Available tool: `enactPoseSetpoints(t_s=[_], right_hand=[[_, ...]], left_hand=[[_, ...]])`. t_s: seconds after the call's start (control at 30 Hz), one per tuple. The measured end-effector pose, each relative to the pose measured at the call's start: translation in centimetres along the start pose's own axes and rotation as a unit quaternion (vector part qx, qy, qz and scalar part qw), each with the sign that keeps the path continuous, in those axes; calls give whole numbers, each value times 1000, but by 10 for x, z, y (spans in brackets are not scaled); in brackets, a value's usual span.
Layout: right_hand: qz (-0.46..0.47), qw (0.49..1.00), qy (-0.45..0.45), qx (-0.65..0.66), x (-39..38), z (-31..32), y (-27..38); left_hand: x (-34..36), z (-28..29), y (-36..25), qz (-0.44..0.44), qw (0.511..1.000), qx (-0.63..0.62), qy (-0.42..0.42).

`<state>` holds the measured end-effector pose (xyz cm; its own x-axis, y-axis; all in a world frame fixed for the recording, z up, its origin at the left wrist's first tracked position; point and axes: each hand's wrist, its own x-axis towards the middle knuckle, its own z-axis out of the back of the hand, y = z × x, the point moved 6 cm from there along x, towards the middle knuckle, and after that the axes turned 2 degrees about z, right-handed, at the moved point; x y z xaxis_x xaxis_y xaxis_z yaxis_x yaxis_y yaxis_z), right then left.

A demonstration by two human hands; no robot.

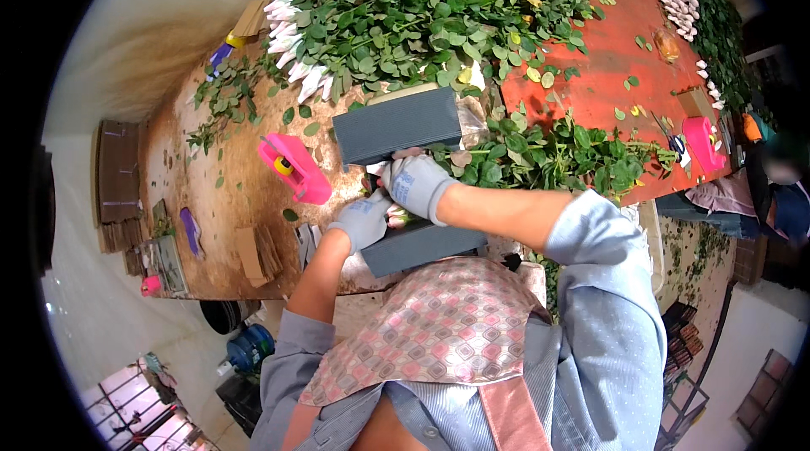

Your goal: The person arranges white flowers and green leaves into a black rectangular box. They place a cardboard insert into the box, add a layer of green leaves, and then carefully arrange the white flowers on top. The person repeats this process, filling the box with layers of leaves and flowers.

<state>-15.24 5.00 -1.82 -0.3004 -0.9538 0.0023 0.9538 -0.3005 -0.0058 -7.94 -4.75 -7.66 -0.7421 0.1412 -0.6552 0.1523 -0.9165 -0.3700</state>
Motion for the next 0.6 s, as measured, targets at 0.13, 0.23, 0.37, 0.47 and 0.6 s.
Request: enactPoseSetpoints(t_s=[0.13,0.23,0.37,0.47,0.6], right_hand=[[72,991,-75,84,18,-40,-17],[137,980,-124,-70,14,-65,-14],[130,980,-123,-82,12,-74,-17],[142,984,-88,-63,11,-77,-17],[129,988,-63,-51,11,-74,-17]], left_hand=[[-7,1,0,-69,994,12,-88],[-11,4,7,-92,981,11,-168],[-9,35,16,-51,952,13,-301],[5,35,27,18,939,111,-325],[25,21,34,7,915,193,-355]])
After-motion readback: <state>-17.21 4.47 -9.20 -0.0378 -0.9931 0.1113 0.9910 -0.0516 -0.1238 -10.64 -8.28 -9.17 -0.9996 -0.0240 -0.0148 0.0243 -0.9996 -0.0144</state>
